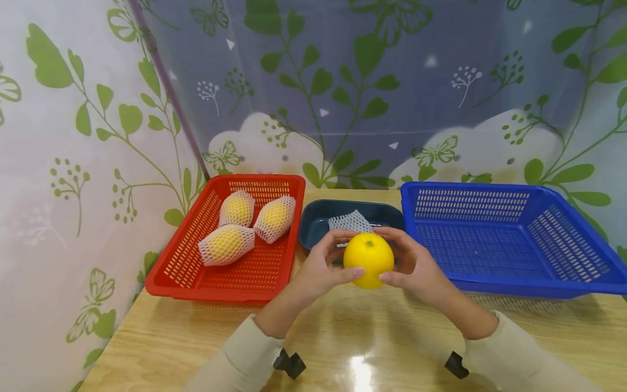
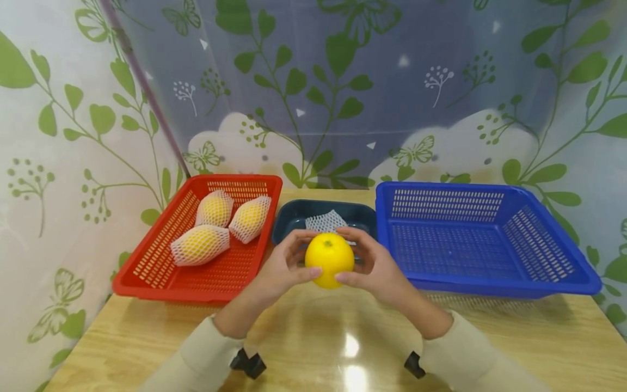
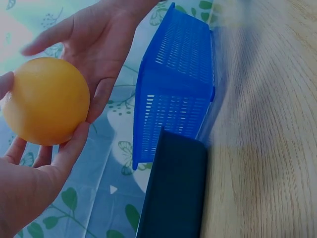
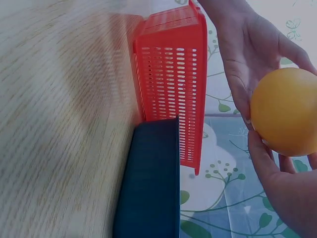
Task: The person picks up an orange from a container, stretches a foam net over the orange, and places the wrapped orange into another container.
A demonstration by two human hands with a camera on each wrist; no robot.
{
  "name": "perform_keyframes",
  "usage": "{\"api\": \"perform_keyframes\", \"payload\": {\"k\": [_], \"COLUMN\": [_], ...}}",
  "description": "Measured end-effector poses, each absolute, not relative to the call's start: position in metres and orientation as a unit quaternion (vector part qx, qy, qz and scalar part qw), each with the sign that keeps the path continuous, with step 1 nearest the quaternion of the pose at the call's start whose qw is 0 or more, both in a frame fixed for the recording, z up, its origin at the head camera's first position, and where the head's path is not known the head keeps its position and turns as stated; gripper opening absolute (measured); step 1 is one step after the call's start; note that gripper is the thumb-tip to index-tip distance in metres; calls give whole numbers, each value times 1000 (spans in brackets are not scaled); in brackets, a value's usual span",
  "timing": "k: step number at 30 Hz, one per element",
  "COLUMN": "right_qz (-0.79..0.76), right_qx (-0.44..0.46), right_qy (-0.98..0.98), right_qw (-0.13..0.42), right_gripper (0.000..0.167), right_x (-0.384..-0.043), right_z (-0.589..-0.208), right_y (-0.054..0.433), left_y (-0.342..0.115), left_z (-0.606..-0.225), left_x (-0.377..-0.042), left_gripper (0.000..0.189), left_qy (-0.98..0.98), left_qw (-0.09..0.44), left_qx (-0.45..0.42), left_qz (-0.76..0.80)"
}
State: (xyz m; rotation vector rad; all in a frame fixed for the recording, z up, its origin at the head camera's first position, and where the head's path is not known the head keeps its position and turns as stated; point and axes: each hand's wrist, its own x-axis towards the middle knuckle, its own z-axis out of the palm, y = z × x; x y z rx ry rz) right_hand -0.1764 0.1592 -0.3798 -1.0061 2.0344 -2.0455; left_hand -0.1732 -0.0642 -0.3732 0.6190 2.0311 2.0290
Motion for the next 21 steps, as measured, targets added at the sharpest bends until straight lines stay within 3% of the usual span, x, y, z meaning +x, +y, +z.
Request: {"api": "perform_keyframes", "payload": {"k": [12,21], "right_qz": [-648,-625], "right_qx": [-331,-305], "right_qy": [685,713], "right_qw": [42,89], "right_gripper": [59,58], "right_x": [-178,-175], "right_z": [-384,-418], "right_y": [158,158], "left_y": [-66,-77], "left_z": [-376,-397], "left_x": [-172,-170], "left_gripper": [57,55], "left_qy": [694,750], "left_qw": [104,171], "left_qx": [222,183], "left_qz": [677,612]}}
